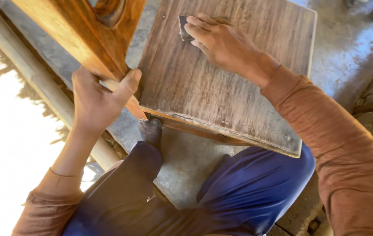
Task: Sanding the wooden seat of a chair using sandpaper to smooth the surface
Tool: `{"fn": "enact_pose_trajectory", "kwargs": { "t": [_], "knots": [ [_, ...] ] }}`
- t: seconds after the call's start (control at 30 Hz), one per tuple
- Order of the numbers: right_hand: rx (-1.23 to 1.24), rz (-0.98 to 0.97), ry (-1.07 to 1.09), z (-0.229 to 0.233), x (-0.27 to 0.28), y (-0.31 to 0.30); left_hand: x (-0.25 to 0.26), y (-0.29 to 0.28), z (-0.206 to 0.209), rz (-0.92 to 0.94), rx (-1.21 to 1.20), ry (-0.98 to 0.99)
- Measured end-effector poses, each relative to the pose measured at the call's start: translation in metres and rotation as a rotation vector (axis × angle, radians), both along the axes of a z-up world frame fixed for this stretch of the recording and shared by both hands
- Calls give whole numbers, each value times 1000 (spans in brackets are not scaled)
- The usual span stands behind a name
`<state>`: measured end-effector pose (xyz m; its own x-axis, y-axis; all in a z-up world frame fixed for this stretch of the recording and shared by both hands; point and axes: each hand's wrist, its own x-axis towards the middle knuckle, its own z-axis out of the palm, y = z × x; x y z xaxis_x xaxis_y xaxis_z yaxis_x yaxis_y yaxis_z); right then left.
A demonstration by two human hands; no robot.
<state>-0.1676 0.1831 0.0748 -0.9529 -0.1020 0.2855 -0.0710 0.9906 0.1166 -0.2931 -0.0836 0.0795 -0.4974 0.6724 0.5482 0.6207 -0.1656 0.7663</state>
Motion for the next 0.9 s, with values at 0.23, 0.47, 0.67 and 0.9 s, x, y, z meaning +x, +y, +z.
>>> {"fn": "enact_pose_trajectory", "kwargs": {
  "t": [0.23,0.47,0.67,0.9],
  "knots": [
    [152,129,52,9,-12,12,-1,1,0,-31,6,1],
    [-29,112,42,4,-4,8,-2,1,-5,-35,11,14],
    [-428,135,-69,11,6,-33,-1,0,-5,-33,23,19],
    [-525,250,95,-27,30,-66,1,2,-2,5,-18,-16]
  ]
}}
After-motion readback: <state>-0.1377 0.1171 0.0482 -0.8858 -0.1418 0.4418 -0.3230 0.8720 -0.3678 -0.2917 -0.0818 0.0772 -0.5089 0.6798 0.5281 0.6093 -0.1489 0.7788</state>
